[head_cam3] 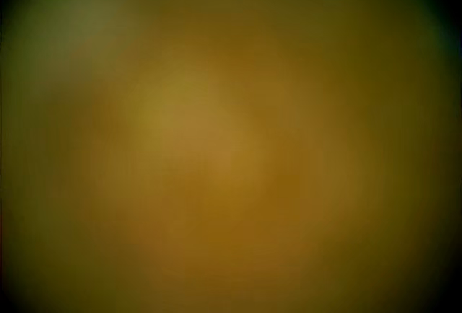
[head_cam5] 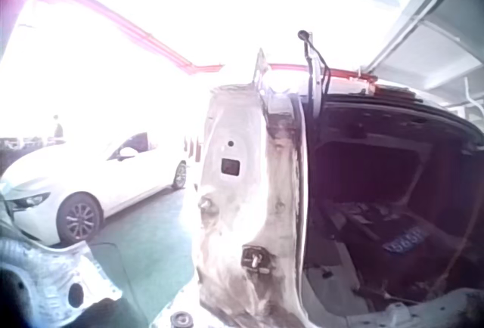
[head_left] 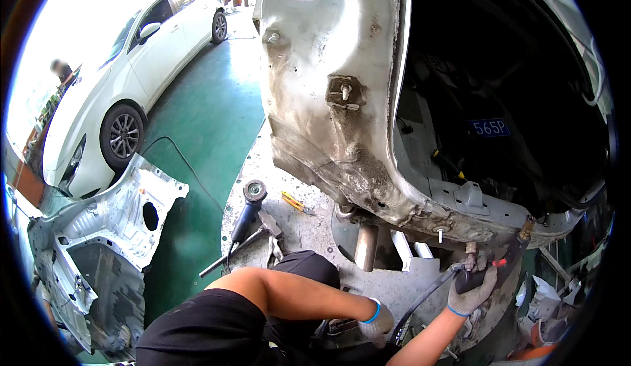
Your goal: The person uses an angle grinder to cut and smooth the front frame of a white car, then switches to a spot welder to apply welds to the same area. The person handles the tools with both hands while working on the vehicle's front end.
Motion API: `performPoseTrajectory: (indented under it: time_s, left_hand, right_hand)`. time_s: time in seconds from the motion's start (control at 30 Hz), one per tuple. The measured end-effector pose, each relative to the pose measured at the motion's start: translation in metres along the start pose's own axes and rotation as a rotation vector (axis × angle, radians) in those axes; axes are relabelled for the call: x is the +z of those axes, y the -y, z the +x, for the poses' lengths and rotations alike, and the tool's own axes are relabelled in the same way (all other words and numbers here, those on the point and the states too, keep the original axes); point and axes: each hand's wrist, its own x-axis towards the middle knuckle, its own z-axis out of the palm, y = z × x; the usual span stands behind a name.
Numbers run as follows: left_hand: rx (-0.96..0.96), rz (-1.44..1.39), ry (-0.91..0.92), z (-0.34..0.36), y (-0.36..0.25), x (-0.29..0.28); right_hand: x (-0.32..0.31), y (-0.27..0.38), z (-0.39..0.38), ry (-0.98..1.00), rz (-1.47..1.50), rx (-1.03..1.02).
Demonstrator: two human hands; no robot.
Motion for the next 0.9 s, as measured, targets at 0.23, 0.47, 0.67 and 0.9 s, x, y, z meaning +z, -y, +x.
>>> performPoseTrajectory:
  time_s: [0.23,0.47,0.67,0.9]
  left_hand:
    - [0.008,-0.186,0.094,0.043,0.023,-0.007]
    - [0.065,-0.146,0.103,0.053,0.03,0.002]
    - [0.053,-0.145,0.071,0.047,0.027,-0.001]
    - [-0.017,-0.097,0.044,0.04,0.023,-0.005]
  right_hand:
    - [0.014,-0.002,-0.005,-0.038,-0.027,-0.009]
    - [0.034,-0.002,-0.011,0.048,-0.021,0.003]
    - [0.024,-0.002,-0.008,-0.006,-0.028,-0.008]
    - [0.016,-0.001,-0.006,0.06,-0.084,-0.008]
